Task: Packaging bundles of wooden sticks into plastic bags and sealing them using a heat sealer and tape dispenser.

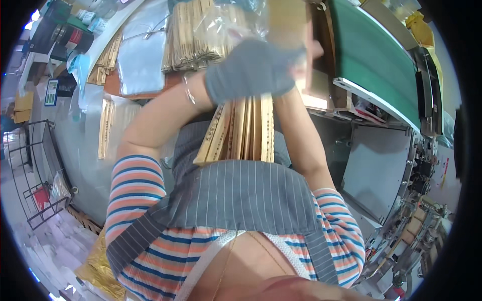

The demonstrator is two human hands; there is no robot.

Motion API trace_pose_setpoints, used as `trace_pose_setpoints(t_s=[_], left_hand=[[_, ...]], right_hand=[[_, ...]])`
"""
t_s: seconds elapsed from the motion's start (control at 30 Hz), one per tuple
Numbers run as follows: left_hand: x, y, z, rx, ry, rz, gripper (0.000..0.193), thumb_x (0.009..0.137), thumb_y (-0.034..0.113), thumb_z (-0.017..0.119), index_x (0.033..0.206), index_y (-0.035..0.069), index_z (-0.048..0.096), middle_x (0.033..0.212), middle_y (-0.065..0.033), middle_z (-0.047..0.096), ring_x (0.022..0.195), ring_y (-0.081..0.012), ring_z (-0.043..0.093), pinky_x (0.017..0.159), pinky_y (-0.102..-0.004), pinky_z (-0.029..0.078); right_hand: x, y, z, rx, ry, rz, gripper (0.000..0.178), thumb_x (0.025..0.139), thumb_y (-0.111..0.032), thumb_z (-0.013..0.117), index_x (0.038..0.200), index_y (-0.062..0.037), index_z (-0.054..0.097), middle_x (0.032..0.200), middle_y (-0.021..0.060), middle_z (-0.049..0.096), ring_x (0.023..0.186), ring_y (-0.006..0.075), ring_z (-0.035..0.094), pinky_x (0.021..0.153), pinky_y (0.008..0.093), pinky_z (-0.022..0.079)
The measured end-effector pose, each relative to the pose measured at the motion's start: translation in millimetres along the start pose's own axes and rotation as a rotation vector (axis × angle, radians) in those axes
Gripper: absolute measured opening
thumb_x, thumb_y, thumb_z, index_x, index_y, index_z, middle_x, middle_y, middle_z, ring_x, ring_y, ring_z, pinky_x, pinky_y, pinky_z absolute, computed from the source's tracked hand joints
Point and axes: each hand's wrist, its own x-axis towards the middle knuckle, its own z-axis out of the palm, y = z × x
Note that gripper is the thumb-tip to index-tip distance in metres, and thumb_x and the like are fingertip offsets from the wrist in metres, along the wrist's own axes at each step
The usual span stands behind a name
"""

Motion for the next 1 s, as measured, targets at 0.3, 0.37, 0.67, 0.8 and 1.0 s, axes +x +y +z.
trace_pose_setpoints(t_s=[0.3, 0.37, 0.67, 0.8, 1.0], left_hand=[[-120, -39, 62, 0.265, 0.283, 0.085, 0.027, 0.084, 0.029, 0.061, 0.073, 0.005, 0.057, 0.066, -0.0106, 0.055, 0.059, -0.0258, 0.056, 0.054, -0.0326, 0.044], [-158, -44, 74, 0.134, 0.055, 0.076, 0.025, 0.083, 0.028, 0.063, 0.071, 0.006, 0.060, 0.063, -0.0129, 0.054, 0.055, -0.0281, 0.056, 0.050, -0.0353, 0.043], [39, 5, 19, 0.410, 0.057, 0.067, 0.014, 0.082, 0.018, 0.056, 0.087, 0.005, 0.056, 0.065, -0.0093, 0.055, 0.056, -0.0192, 0.054, 0.055, -0.0311, 0.044], [95, -8, -40, 0.979, 0.087, 0.213, 0.023, 0.084, 0.025, 0.054, 0.083, 0.004, 0.064, 0.066, -0.0066, 0.063, 0.061, -0.0126, 0.060, 0.055, -0.0293, 0.046], [131, 0, -22, 0.803, 0.131, -0.075, 0.025, 0.080, 0.020, 0.053, 0.080, -0.002, 0.066, 0.068, -0.0118, 0.067, 0.050, -0.0142, 0.062, 0.045, -0.0255, 0.047]], right_hand=[[-107, -85, 59, 0.359, 0.115, 0.454, 0.065, 0.088, -0.049, 0.049, 0.134, -0.0048, 0.036, 0.117, 0.0132, 0.053, 0.106, 0.0234, 0.055, 0.088, 0.0360, 0.048], [-172, -79, 50, 0.284, 0.037, 0.672, 0.050, 0.089, -0.034, 0.053, 0.127, -0.0026, 0.047, 0.119, 0.0120, 0.054, 0.106, 0.0202, 0.055, 0.093, 0.0317, 0.043], [-15, -157, 12, -1.220, 0.222, -0.470, 0.013, 0.077, -0.008, 0.061, 0.088, -0.0070, 0.055, 0.070, 0.0123, 0.058, 0.062, 0.0289, 0.059, 0.055, 0.0332, 0.046], [39, -182, -26, -1.356, 0.297, -0.382, 0.012, 0.075, -0.009, 0.058, 0.087, -0.0073, 0.056, 0.071, 0.0141, 0.060, 0.067, 0.0328, 0.060, 0.059, 0.0346, 0.047], [77, -200, -68, -1.473, 0.347, -0.129, 0.017, 0.076, -0.020, 0.054, 0.081, -0.0075, 0.064, 0.080, 0.0163, 0.064, 0.078, 0.0328, 0.062, 0.070, 0.0376, 0.048]])
